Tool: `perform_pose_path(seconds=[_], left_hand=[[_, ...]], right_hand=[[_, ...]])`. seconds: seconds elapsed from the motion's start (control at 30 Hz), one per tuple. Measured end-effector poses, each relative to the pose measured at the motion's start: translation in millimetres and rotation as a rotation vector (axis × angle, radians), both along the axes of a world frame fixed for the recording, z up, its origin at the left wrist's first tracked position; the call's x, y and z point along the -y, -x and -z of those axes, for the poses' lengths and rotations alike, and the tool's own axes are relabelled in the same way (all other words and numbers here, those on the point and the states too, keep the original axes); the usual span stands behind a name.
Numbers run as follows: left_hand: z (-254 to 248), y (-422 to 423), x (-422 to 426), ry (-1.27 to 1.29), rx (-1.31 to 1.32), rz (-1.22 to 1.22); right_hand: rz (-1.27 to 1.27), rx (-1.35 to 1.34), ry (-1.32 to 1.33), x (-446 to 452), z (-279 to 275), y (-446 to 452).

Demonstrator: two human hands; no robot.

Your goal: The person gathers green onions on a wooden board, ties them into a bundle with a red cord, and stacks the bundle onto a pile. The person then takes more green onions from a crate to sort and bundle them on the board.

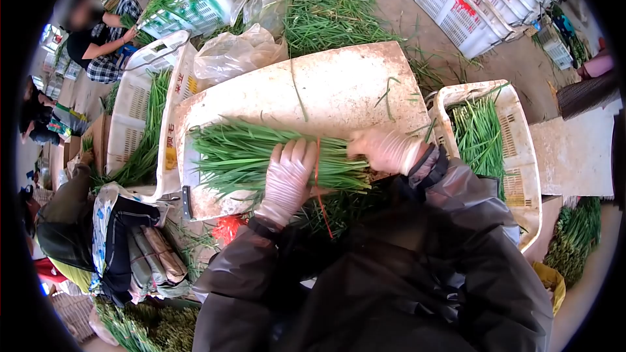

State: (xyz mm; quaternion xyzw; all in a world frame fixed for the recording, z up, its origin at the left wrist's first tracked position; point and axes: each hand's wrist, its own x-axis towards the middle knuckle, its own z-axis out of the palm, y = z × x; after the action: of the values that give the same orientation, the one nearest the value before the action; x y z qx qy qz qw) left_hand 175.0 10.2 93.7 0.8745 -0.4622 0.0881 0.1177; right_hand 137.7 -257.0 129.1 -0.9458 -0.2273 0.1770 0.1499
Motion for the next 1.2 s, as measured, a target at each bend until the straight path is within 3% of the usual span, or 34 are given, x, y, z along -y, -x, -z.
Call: perform_pose_path(seconds=[0.1, 0.2, 0.3, 0.33, 0.43, 0.57, 0.67, 0.77, 0.87, 0.9, 0.97, 1.1, 1.2], left_hand=[[1.2, -0.4, -0.8, 0.0, -0.009, 0.003], [0.6, -1.5, -0.5, 0.004, -0.014, 0.004], [2.1, -1.1, -0.2, 0.032, -0.015, 0.015], [4.6, -2.0, -1.2, 0.044, -0.017, 0.023], [9.4, -6.5, -6.2, 0.155, 0.009, 0.006], [-3.0, -22.0, -18.3, 0.221, 0.016, -0.165], [-11.9, -44.2, -33.9, 0.245, 0.013, -0.252], [-20.2, -49.1, -47.8, 0.206, -0.015, -0.265], [-29.7, -43.8, -52.4, 0.014, -0.137, -0.1], [-25.6, -41.7, -54.0, -0.117, -0.187, -0.048], [-5.3, -33.0, -57.2, -0.123, -0.112, 0.093], [-19.1, -30.7, -53.7, -0.068, -0.14, 0.102], [-8.7, -31.8, -53.8, -0.168, -0.069, 0.072]], right_hand=[[-0.004, -0.271, 0.483, 20.3, -1.0, -4.7], [0.228, -0.343, 0.536, 28.2, -12.7, -12.0], [0.216, 0.11, 0.068, 30.3, -0.9, -6.5], [0.244, 0.072, 0.006, 27.8, 1.6, -7.4], [0.338, -0.137, 0.301, 26.2, -7.9, -12.4], [0.36, -0.137, 0.405, 38.0, 15.3, -17.5], [0.327, 0.105, 0.204, 21.1, 40.7, -11.1], [0.137, 0.022, 0.434, -9.1, 48.5, -9.2], [0.174, -0.22, 0.248, -3.2, 27.5, -17.9], [0.243, -0.163, 0.284, 0.9, 30.4, -22.7], [0.377, -0.042, 0.351, 7.7, 38.7, -32.8], [0.443, 0.151, -0.203, -4.3, 34.3, -28.8], [0.314, 0.022, -0.391, -35.9, 26.3, -26.9]])
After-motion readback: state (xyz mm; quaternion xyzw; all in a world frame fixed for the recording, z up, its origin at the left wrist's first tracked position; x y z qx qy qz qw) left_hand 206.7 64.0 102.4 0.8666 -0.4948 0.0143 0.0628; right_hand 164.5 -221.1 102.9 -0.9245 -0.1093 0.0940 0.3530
